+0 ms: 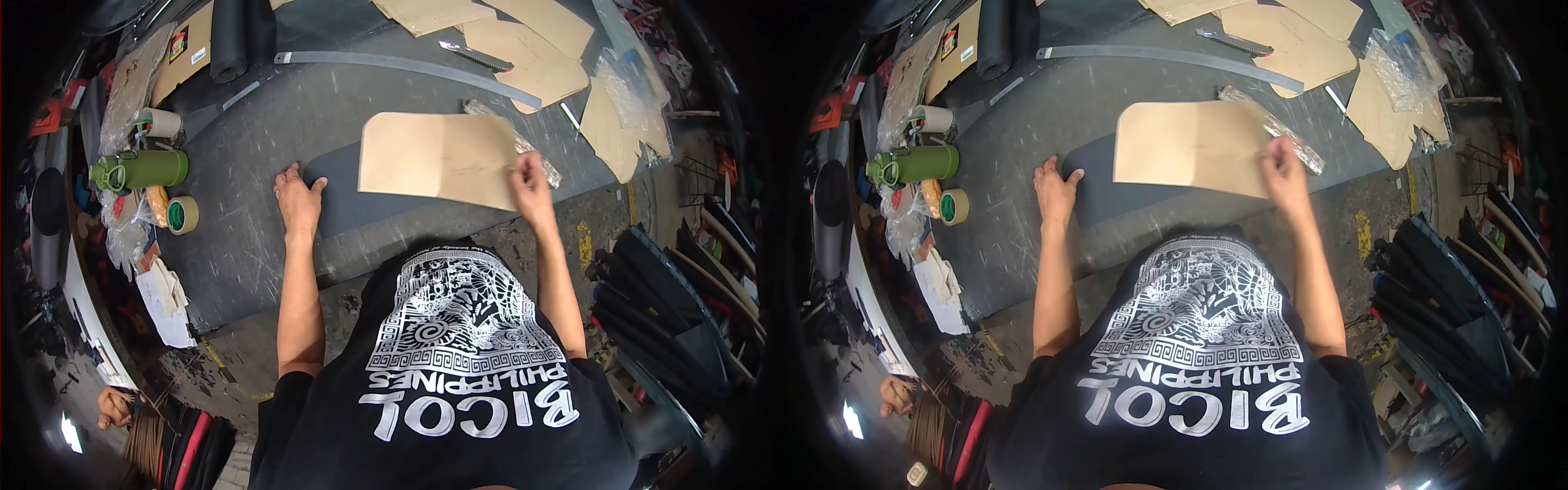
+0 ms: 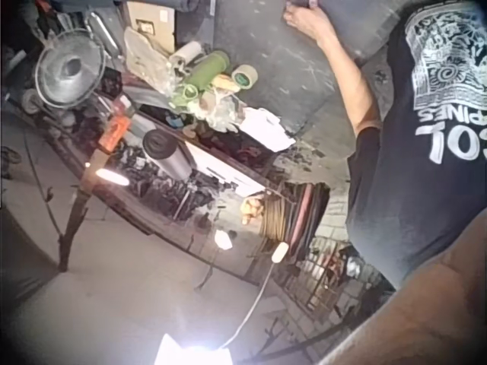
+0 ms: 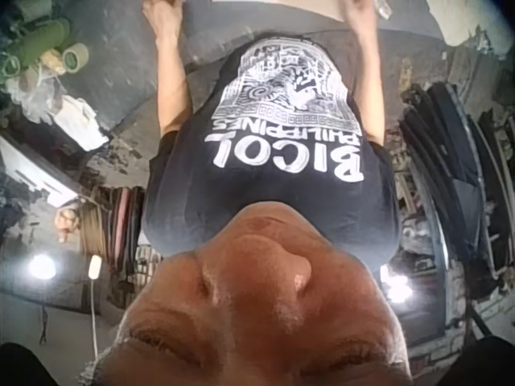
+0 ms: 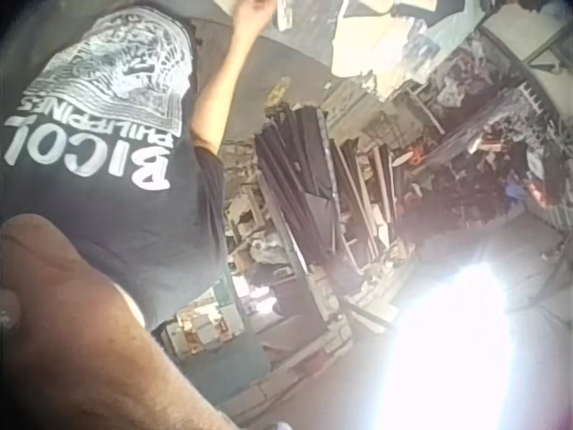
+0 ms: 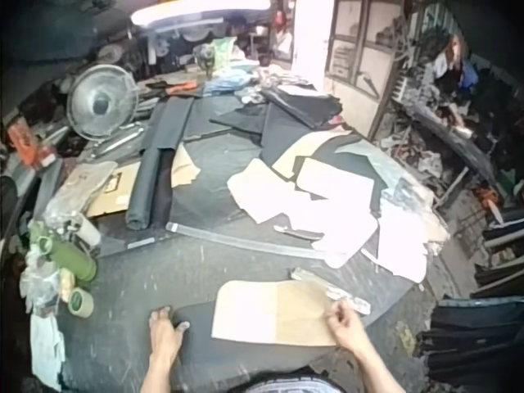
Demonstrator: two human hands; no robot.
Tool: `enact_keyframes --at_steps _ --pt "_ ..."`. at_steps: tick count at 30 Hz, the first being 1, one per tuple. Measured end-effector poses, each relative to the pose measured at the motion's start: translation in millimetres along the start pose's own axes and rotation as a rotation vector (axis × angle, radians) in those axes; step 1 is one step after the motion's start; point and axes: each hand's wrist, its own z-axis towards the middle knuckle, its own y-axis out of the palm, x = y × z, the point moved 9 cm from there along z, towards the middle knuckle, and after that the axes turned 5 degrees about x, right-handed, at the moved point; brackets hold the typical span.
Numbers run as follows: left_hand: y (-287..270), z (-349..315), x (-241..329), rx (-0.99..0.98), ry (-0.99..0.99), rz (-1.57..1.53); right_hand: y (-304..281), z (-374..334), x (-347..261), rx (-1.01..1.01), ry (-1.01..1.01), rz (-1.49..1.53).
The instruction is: The person cuts material along templates using a utility knife and a metal ruler, then aligns, layers, and trims additional fabric pieces on the workbench.
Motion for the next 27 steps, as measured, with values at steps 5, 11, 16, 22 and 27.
enact_keyframes --at_steps 5,11,16,22,27 --pt "8.6 0.7 5.8 -0.038 0.067 -0.068 -71.9 1.5 -0.9 0.243 0.069 0.118" --pt "11.5 -3.7 12.4 -0.024 0.134 -0.026 -111.0 2.6 8.4 0.455 0.047 0.357" --pt "16.5 -7.0 18.9 -0.053 0.125 -0.058 -116.4 -1.8 36.7 0.541 0.082 0.414" --pt "47.4 -12.3 27.9 -0.226 -0.062 -0.307 -135.4 1.6 89.8 0.576 0.197 0.538" --pt "58.7 -7.0 29.7 -0.113 0.313 -0.460 -143.4 9.8 112.8 0.525 0.295 0.649"
